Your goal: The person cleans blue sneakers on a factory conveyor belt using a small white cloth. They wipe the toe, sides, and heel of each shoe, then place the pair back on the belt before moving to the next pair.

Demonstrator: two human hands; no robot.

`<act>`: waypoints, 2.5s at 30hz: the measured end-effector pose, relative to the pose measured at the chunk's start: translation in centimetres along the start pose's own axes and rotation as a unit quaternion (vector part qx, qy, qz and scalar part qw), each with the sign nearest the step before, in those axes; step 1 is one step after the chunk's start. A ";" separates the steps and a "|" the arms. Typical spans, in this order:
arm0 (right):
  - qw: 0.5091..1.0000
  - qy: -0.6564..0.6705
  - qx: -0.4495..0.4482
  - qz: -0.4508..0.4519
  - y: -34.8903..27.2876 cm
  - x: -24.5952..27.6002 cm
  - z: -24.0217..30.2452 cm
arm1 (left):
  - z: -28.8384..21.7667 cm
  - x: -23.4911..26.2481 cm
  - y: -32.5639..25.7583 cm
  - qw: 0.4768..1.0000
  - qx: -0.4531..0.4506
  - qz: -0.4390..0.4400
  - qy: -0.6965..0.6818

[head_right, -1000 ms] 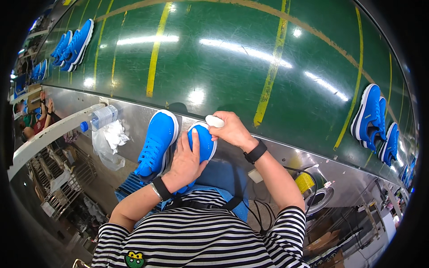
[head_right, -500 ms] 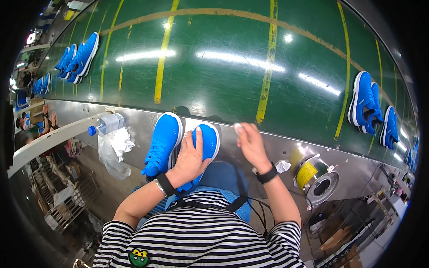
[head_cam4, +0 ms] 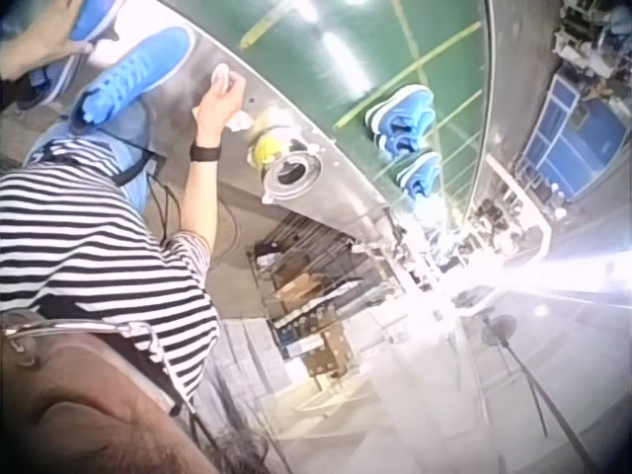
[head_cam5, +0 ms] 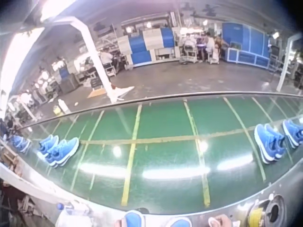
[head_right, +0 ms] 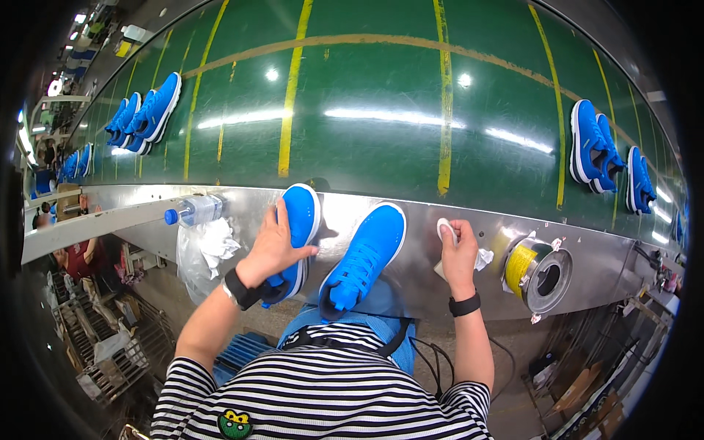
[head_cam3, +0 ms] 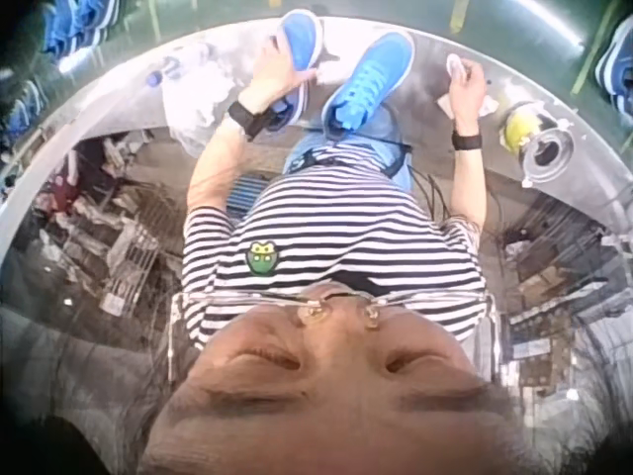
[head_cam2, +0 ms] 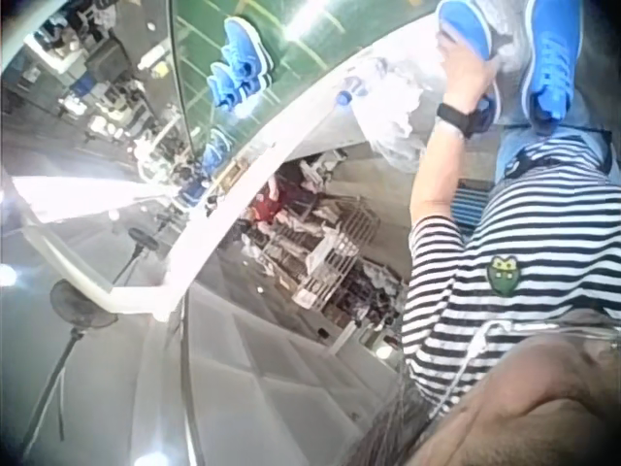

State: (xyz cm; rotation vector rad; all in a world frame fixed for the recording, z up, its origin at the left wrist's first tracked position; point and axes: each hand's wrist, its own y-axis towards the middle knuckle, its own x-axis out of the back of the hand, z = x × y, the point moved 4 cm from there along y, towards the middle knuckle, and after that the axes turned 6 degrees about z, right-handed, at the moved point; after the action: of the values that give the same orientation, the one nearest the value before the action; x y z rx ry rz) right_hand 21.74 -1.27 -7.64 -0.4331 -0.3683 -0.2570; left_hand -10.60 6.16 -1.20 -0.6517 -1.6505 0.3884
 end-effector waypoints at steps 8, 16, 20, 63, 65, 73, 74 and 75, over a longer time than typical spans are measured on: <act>0.971 0.199 0.029 0.127 -3.7 -7.6 7.7 | 7.5 -2.4 0.2 0.921 -0.091 0.106 -0.364; 0.965 0.163 0.041 0.201 -5.2 -13.3 11.7 | 7.8 -4.1 -1.3 0.823 -0.097 0.161 -0.536; 0.969 0.077 0.049 0.228 -5.1 -14.9 12.4 | 7.9 -3.5 -1.8 0.845 -0.090 0.145 -0.507; 0.979 -0.182 0.031 -0.090 -2.1 -2.6 -1.4 | 8.8 -9.1 -4.9 0.925 -0.074 0.005 -0.373; 0.947 -0.270 0.122 -0.123 -1.8 -2.8 -1.8 | 8.3 -9.0 -4.7 0.931 -0.079 0.001 -0.357; 0.979 0.038 -0.037 0.198 -8.8 -5.4 1.2 | 6.5 -9.0 -5.0 0.928 -0.120 0.018 -0.352; 0.935 0.130 -0.108 0.311 -11.0 -7.5 1.1 | 6.1 -9.2 -4.9 0.927 -0.138 0.015 -0.349; 0.932 0.161 -0.111 0.306 -12.4 -9.4 1.1 | 5.5 -9.3 -4.7 0.925 -0.158 0.013 -0.345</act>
State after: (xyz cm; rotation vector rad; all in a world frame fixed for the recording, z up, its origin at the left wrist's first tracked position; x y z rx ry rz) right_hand 9.03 -10.17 -6.00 -0.6953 0.1301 0.2434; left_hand -16.14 -2.67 -6.75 -0.8330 -2.4148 0.3984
